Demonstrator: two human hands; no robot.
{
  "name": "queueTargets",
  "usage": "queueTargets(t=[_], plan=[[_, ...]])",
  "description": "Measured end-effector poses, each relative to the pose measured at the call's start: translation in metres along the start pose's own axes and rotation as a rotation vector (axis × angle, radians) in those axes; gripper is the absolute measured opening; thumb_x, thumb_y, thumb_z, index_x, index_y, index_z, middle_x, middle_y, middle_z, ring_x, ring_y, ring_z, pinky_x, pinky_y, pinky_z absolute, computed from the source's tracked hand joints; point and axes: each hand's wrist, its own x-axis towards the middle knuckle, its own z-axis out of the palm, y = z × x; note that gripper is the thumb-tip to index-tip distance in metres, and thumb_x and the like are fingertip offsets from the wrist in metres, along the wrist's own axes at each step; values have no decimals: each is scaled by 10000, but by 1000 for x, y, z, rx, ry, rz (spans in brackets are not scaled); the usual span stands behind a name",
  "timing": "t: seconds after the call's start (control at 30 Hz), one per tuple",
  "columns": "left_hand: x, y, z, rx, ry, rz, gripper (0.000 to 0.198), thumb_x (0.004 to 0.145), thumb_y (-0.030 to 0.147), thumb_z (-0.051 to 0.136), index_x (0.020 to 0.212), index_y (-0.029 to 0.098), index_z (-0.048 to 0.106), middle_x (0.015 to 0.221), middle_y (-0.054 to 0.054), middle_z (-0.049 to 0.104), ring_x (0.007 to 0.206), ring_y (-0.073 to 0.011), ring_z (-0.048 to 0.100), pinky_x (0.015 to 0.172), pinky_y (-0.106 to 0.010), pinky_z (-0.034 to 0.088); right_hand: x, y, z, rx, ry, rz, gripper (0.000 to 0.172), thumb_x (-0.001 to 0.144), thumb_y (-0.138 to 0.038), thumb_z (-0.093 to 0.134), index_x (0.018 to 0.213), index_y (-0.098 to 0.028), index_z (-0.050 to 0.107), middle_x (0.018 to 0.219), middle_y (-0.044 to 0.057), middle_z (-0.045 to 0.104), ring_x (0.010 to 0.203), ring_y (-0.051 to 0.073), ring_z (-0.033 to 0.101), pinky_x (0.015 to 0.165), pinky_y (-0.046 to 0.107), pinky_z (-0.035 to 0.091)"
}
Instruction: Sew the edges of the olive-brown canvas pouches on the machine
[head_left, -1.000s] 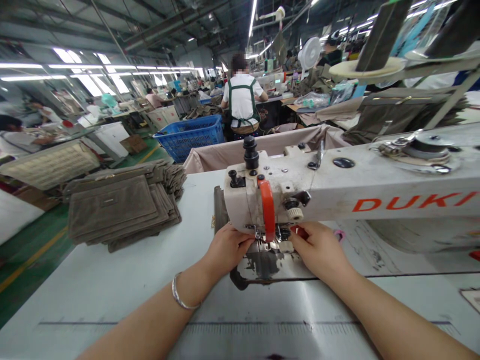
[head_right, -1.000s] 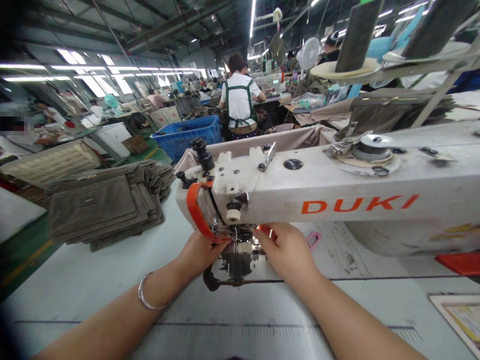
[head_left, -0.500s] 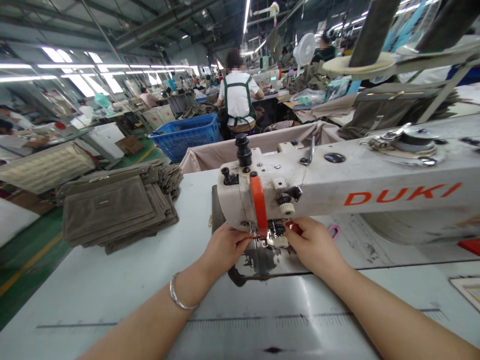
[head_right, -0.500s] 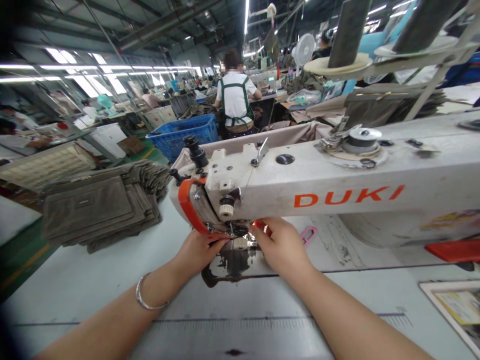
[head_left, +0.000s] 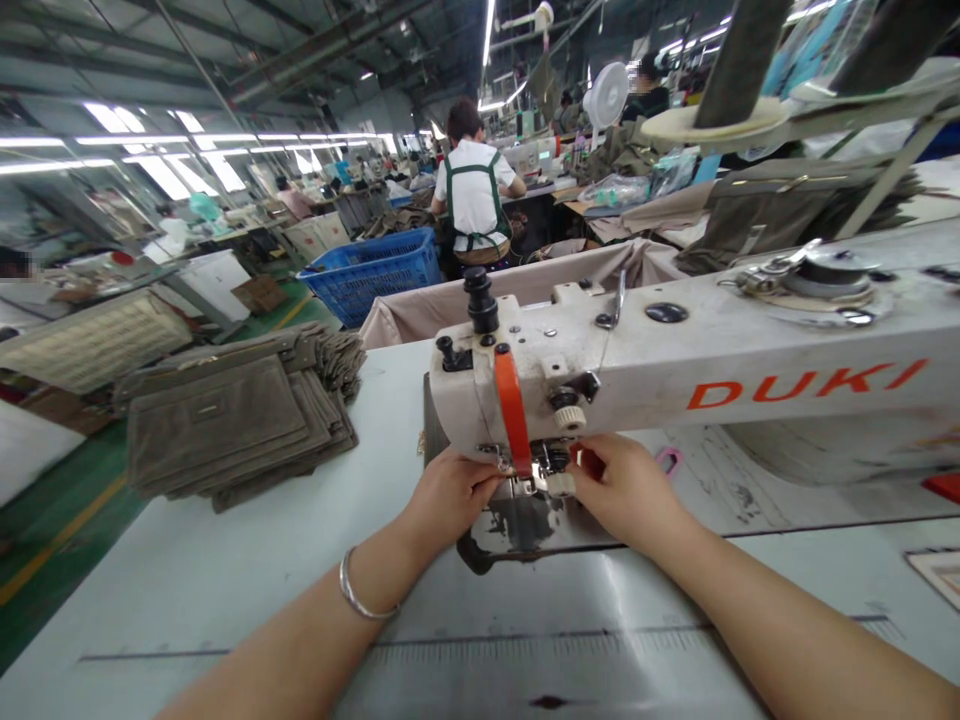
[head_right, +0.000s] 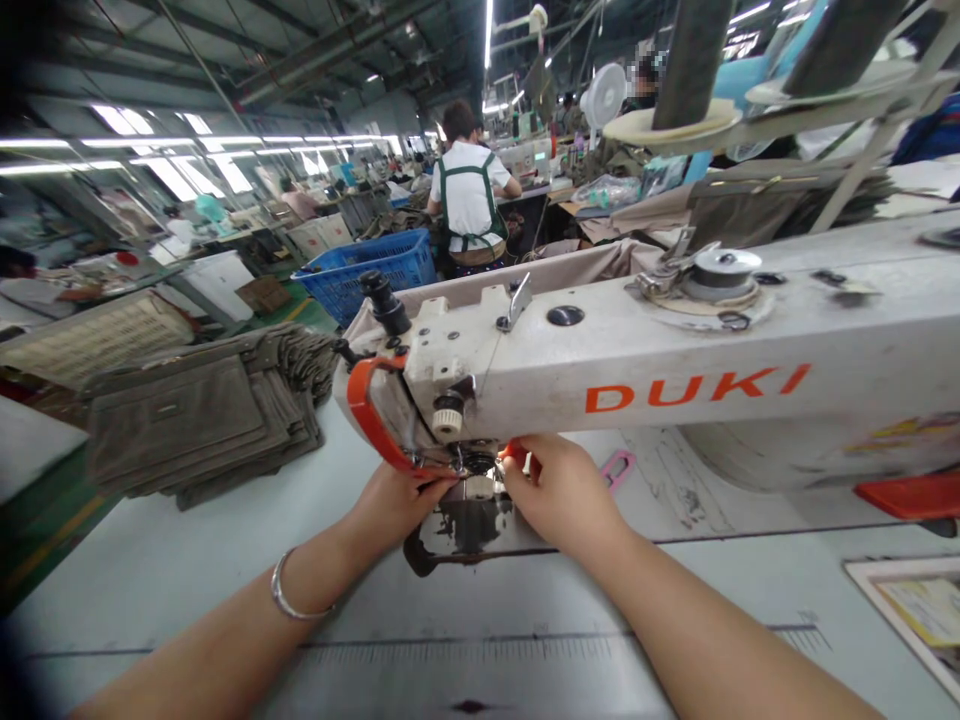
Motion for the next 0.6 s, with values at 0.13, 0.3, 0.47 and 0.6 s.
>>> queueTargets(t=[0.13,0.3,0.47,0.6], plan=[[4,3,-6,9,-35,-16,189,877,172,609,980,241,752,969,-29,754,977,-247,668,903,-406,534,-1,0,1,-9,-17,-12,134,810,-215,504,775,-181,629,620,-4,561,563,149,496,531,254,320],[4,25,-22,6,-78,-33,214,877,159,596,1040,226,718,1061,-43,728,1029,-259,648,912,-418,528,-4,-1,-1,-8,-75,-87,145,800,-150,493,830,-181,631,726,15,603,658,159,540,587,255,362],[-20,64,-38,-66,-161,-158,272,796,263,723,1060,217,676,1095,-56,689,1004,-243,644,905,-393,544,-9,-3,-5,0,-244,-233,153,801,-106,526,796,-204,643,829,14,642,773,168,589,683,262,410],[-46,88,-34,65,-186,-77,640,671,480,802,1205,178,622,1301,-143,588,1179,-372,542,996,-576,470,-11,-2,-10,-13,-373,-360,221,826,-80,531,880,-229,685,940,24,669,895,187,598,799,304,429]])
